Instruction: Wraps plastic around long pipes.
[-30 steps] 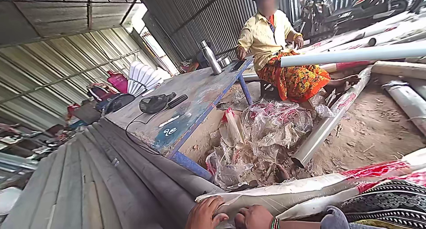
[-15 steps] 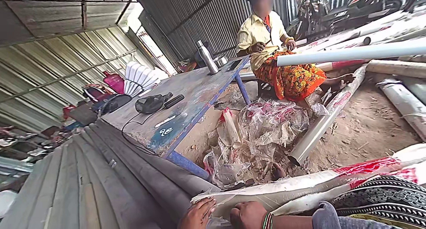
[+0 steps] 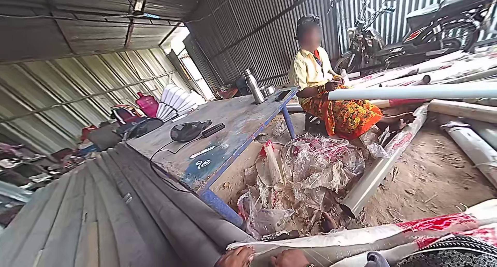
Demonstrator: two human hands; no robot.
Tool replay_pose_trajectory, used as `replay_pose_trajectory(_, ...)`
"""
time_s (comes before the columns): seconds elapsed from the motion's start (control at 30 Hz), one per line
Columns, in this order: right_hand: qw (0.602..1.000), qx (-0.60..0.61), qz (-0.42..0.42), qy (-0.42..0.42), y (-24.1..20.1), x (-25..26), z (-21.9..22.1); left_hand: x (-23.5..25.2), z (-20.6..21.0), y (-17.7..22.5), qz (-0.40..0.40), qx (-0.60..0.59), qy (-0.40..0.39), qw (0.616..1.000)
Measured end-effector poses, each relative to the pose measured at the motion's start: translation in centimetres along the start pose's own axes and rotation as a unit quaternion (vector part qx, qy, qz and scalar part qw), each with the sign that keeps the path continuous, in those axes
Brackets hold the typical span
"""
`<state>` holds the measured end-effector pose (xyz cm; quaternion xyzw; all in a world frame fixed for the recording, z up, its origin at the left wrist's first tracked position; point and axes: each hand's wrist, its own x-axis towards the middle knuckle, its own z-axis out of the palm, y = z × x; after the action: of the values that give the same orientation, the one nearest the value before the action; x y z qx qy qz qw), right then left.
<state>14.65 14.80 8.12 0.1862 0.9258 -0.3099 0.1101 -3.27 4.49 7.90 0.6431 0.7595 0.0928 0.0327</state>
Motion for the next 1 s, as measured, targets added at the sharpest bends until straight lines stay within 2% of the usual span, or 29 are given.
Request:
replay_pose_trajectory(0.13,0.999,-0.027,0.0,-0.031,-0.9,0.7,-0.8,-0.1,0.2,-0.4,-0.006,-0.009,-0.008,1.0)
replay_pose_trajectory(0.33,0.999,-0.028,0.016,-0.02,-1.2,1.4,-0.6,-0.3,0.6,-1.6,0.031,-0.05,0.012,0.998)
replay_pose_trajectory(0.67,0.997,-0.035,0.016,-0.073,-1.9,1.9,-0.6,0.5,-0.4,-2.2,0.003,-0.085,-0.112,0.99)
replay_pose_trajectory(1.0,0.995,-0.037,-0.007,-0.088,-2.1,1.0,-0.6,-0.4,1.2,-0.8,0.022,-0.015,0.012,1.0)
